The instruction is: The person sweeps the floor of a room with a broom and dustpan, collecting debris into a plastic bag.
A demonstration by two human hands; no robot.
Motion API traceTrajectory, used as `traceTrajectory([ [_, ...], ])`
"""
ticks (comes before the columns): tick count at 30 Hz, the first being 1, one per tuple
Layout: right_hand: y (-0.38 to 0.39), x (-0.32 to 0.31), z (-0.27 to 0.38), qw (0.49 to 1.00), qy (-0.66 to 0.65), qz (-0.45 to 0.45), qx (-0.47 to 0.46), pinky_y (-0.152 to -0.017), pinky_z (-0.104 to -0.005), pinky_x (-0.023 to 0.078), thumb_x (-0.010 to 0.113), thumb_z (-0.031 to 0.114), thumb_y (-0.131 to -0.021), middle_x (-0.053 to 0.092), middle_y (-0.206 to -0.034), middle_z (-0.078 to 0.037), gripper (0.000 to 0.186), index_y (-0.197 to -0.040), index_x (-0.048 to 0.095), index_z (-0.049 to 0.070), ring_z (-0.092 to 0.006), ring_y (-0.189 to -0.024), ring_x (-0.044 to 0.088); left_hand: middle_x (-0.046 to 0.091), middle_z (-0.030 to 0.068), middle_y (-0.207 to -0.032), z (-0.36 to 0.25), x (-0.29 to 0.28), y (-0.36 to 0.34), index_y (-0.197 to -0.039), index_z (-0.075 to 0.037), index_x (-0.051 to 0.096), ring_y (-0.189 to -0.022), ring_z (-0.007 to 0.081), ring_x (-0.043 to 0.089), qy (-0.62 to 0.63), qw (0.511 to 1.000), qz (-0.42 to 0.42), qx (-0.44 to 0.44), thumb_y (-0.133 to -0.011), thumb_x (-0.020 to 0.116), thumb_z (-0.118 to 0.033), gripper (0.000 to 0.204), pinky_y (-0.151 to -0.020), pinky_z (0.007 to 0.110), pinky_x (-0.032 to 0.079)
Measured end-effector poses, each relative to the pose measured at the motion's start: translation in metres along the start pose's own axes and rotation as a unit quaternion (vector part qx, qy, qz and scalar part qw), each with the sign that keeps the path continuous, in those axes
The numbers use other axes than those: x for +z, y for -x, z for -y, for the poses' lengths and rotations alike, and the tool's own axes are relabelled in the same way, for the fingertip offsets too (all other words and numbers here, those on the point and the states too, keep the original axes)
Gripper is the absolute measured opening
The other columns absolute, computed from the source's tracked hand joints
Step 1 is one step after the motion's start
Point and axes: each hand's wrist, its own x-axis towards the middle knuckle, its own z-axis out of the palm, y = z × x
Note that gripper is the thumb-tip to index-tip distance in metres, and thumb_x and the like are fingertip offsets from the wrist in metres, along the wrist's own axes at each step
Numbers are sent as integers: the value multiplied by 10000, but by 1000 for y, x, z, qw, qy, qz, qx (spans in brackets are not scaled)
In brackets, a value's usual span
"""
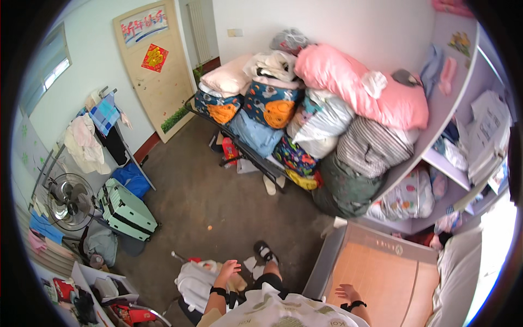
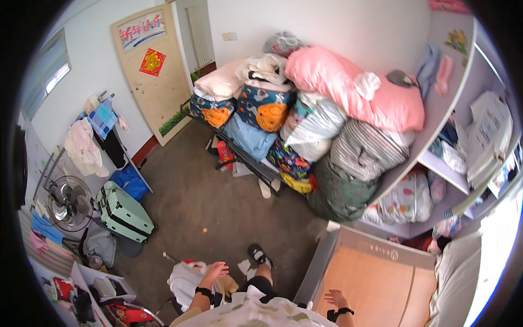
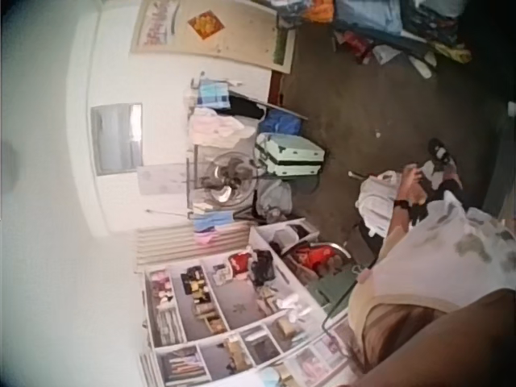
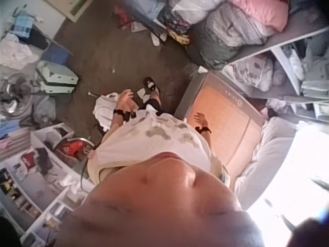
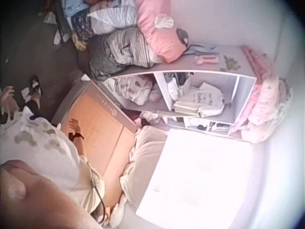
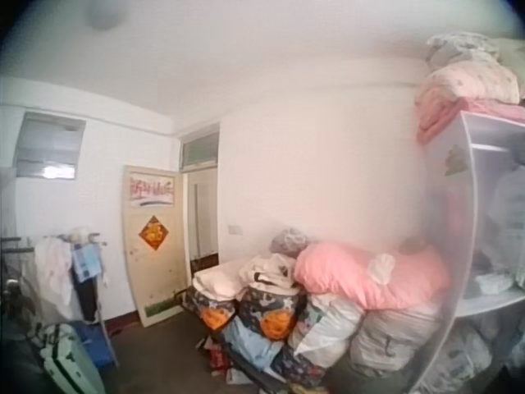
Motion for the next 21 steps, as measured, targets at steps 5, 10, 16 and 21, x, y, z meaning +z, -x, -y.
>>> traceTrajectory([
  [5,-74,36,149,970,-208,-75,-104,-778,-390,448,369,239,-869,487,-1174,-162,366,-1194,394,70,-306,-1004,521,616,77,-935,-62,-10,-89,-1045,-92,492,-720,180,612,41,998,-43,1,-847,471,-229,241,-612,306,462],
  [10,-142,97,306,985,-128,30,-117,-720,-385,464,417,214,-854,514,-1102,-151,366,-1194,398,80,-299,-897,540,616,69,-921,-94,-30,-172,-1048,-100,490,-709,188,611,38,996,-59,-51,-847,467,-231,241,-602,321,465],
  [16,-126,252,452,975,-42,136,-173,-743,-402,461,414,236,-857,529,-1075,-149,358,-1177,429,78,-288,-854,551,588,74,-1005,-148,-59,-196,-1086,-109,462,-821,201,600,110,991,-75,1,-844,466,-262,286,-673,341,466],
  [21,-220,321,529,984,134,19,-118,-609,-347,458,459,244,-825,574,-982,-118,331,-1120,466,94,-250,-719,584,582,84,-1017,-180,-94,-189,-1093,-124,465,-825,208,598,172,979,-104,-37,-841,466,-223,270,-718,352,457],
])
